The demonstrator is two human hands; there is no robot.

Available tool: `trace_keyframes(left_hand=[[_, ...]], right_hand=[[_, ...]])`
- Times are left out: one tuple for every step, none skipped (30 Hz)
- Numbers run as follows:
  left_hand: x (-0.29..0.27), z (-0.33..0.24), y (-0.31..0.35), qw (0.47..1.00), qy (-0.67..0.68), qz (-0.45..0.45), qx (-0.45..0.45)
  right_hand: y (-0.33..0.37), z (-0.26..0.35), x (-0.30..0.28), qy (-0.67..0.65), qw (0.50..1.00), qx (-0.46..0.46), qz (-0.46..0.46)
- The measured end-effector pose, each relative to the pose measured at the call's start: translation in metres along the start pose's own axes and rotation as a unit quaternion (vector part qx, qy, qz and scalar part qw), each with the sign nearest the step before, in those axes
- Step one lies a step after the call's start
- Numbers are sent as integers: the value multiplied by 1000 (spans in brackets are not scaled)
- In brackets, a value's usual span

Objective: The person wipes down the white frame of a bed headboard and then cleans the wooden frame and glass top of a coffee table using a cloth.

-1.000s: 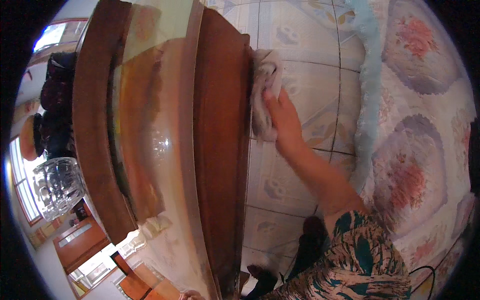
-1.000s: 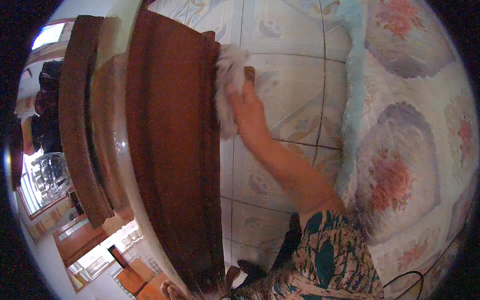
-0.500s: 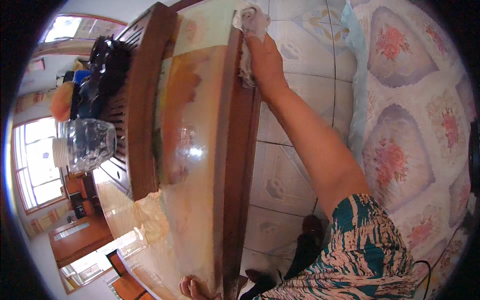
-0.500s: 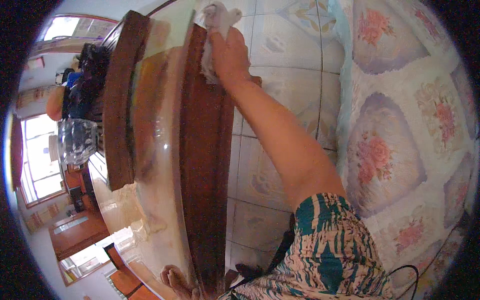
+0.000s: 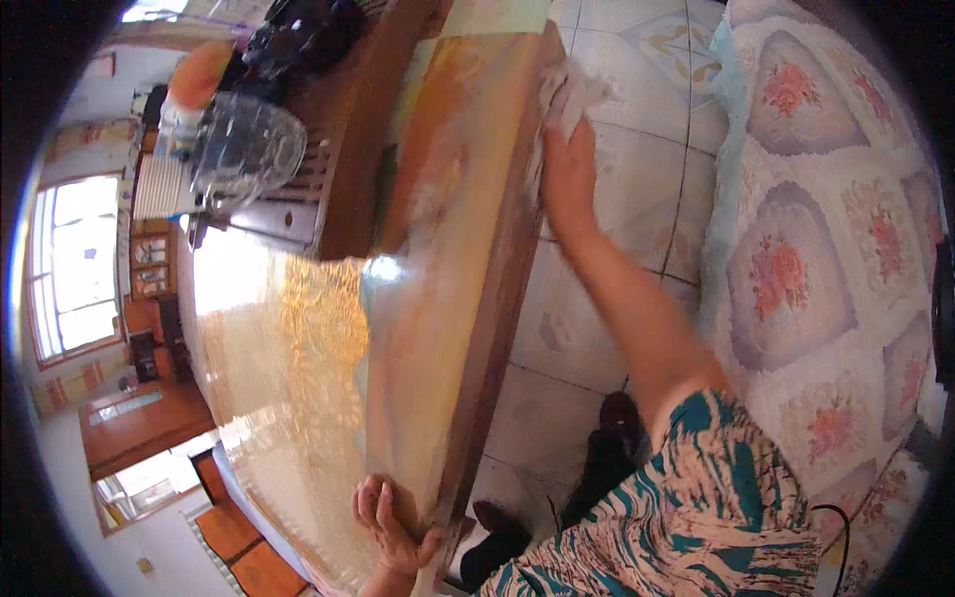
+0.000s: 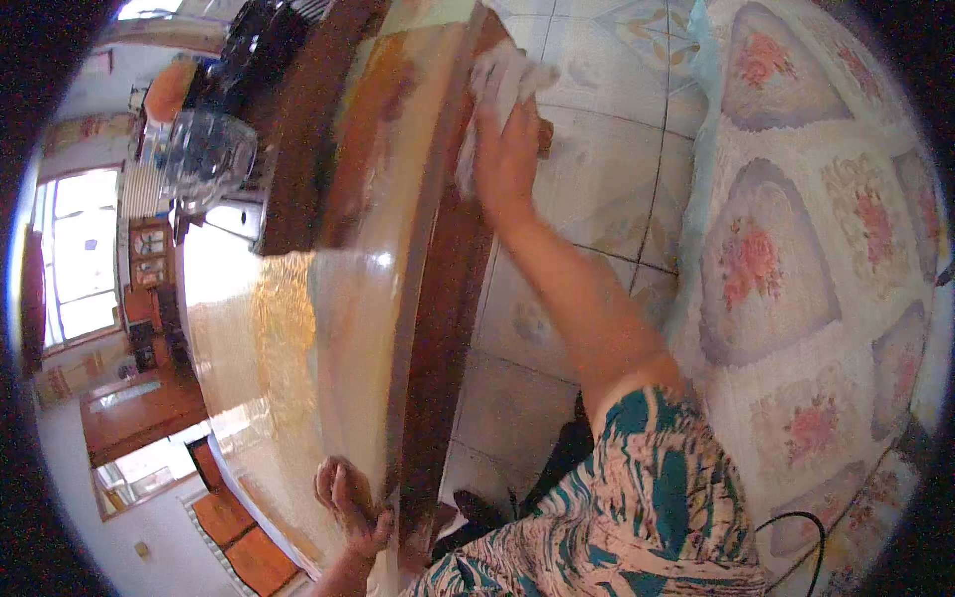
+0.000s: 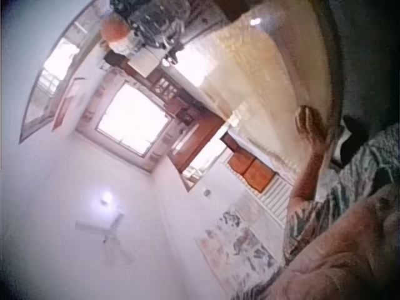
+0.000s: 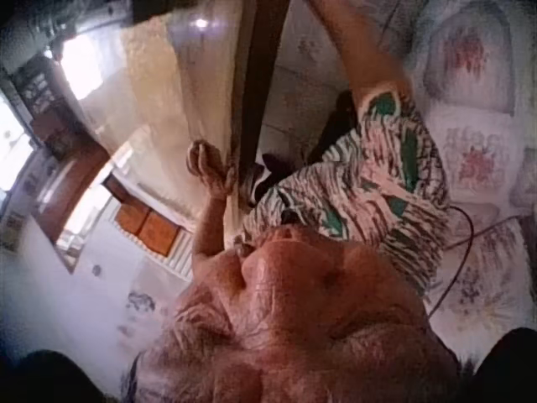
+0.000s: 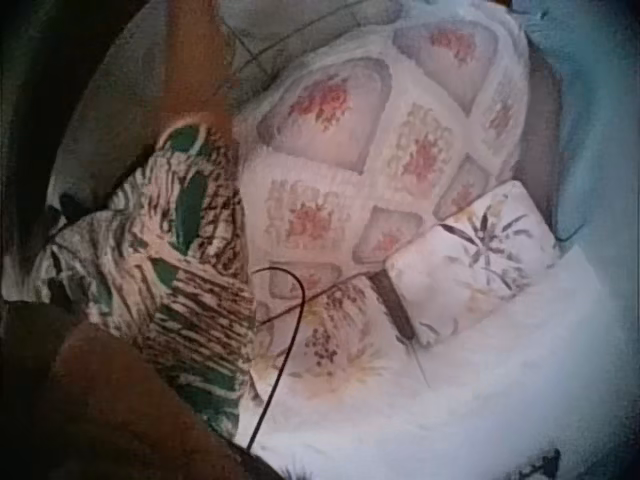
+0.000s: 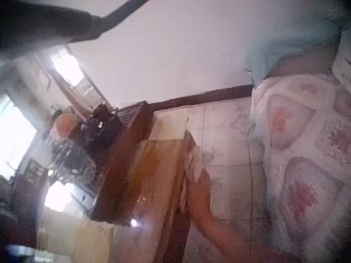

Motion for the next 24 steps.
trace_keyframes(left_hand=[[0, 1, -3, 1000, 5, 1, 5], [0, 0, -5, 1000, 5, 4, 6], [-2, -2, -6, 1000, 0, 3, 7], [-4, -5, -7, 1000, -5, 2, 8], [-6, -6, -8, 1000, -10, -1, 1], [-5, -6, -9, 1000, -9, -2, 3], [-2, -5, -12, 1000, -8, -5, 9], [0, -6, -16, 1000, -6, -6, 16], [-1, -10, -20, 1000, -2, -9, 17], [-1, -11, -20, 1000, -4, -13, 18], [1, -10, -20, 1000, -6, -19, 19], [1, -12, -23, 999, -4, -25, 25], [1, -15, -26, 999, -5, -24, 26], [2, -16, -28, 999, -7, -24, 24], [3, -17, -29, 999, -7, -25, 20], [5, -17, -30, 1000, -8, -24, 16], [7, -14, -31, 999, 3, -36, 20], [23, -15, -42, 999, 2, -45, 8], [36, -20, -54, 999, 6, -40, 1], [45, -23, -61, 1000, 7, -30, -6], [48, -27, -64, 999, 30, -36, -2], [54, -27, -64, 999, 29, -36, -1], [56, -31, -64, 999, 28, -39, 2], [57, -31, -63, 999, 23, -40, 1]], right_hand=[[-11, 1, -4, 5, 1000, 9, 25], [0, 1, -5, -2, 1000, 5, 13], [12, 3, -1, -14, 1000, 0, 3], [24, 4, -1, -26, 1000, -6, -8], [56, 18, 2, -51, 997, -27, 52], [87, 18, 1, -41, 997, -3, 68], [117, 15, 0, -30, 996, 18, 81], [150, 9, -1, -13, 991, 44, 122], [187, 6, 1, 1, 983, 72, 169], [223, 8, 2, 15, 972, 113, 207], [254, 7, 2, 30, 957, 151, 245], [274, 16, -5, 30, 959, 115, 258], [293, 19, -10, 30, 959, 80, 271], [306, 18, -10, 30, 956, 45, 288], [310, 3, -5, 17, 958, 65, 277], [306, -16, 5, 5, 960, 85, 267], [300, -27, 12, -5, 960, 105, 259], [267, -35, 12, -35, 960, 129, 247], [233, -43, 4, -60, 958, 165, 226], [207, -54, 3, -120, 952, 177, 221], [186, -59, 0, -180, 941, 189, 214], [175, -78, 3, -189, 931, 216, 225], [166, -99, 5, -199, 921, 240, 234], [172, -99, 10, -210, 907, 268, 247]])
Point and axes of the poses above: each hand's wrist, its own y-axis away from the middle knuckle, its own x-axis out of the palm, z = x × y, the point moved 8 cm from there along -y, towards the middle knuckle, and after that the axes turned 12 degrees about y, right-handed, at the moved point
